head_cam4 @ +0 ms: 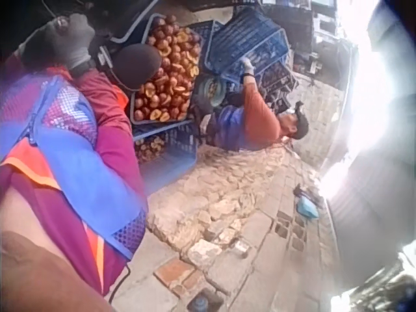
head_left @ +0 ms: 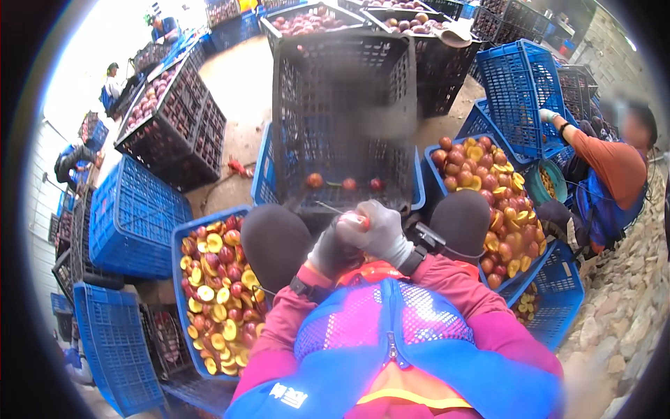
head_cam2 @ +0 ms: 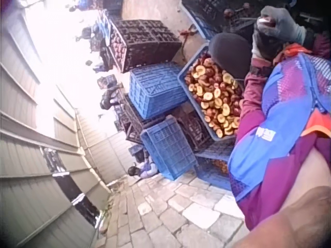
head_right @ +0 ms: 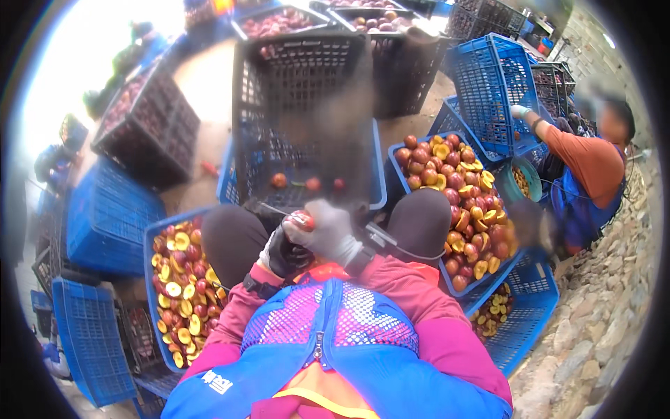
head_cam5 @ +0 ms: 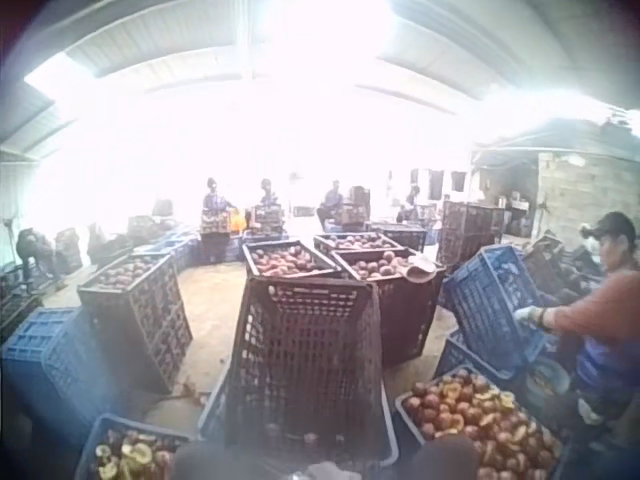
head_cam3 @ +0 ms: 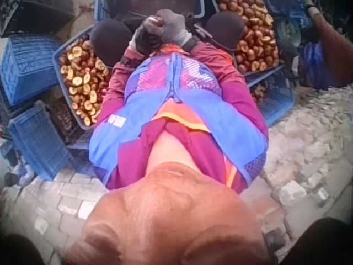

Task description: The recorder is using a small curved knife to pit and core nectarines or plums in an agricultural processing facility.

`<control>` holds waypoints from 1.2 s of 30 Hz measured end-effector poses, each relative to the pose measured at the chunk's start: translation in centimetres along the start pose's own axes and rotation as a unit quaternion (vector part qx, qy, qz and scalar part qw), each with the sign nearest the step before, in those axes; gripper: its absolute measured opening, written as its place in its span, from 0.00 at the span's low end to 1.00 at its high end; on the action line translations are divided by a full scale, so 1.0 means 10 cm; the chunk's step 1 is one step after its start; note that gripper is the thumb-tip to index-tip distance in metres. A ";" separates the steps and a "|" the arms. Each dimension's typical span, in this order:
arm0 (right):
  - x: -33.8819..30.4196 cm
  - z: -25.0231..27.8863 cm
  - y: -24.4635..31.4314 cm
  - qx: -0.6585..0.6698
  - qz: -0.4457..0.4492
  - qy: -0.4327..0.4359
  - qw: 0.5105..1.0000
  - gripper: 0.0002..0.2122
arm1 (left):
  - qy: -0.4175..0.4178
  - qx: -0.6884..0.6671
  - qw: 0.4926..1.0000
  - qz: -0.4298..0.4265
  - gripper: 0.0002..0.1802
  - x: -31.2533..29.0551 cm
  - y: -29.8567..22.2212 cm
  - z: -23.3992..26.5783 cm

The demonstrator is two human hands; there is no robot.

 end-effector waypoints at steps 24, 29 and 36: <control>0.30 0.08 -0.88 0.511 -0.284 0.096 0.806 0.18 | -0.232 -0.297 0.925 -0.060 0.33 -0.55 -0.28 2.38; 0.50 0.17 -1.05 0.507 -0.316 0.089 0.797 0.19 | -0.418 0.621 0.662 0.041 0.31 -1.08 -1.02 3.00; 1.05 0.21 -1.18 0.449 -0.317 0.075 0.832 0.15 | -0.098 0.472 0.876 -0.026 0.33 1.46 -0.97 1.18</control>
Point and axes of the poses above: each hand's wrist, its own x-axis towards the middle knuckle, its own z-axis out of the back of the hand, y = z × x, the point moved 8 cm from there along x, towards the middle knuckle, and after that the axes turned 3 degrees about -y, right-handed, at the moved point
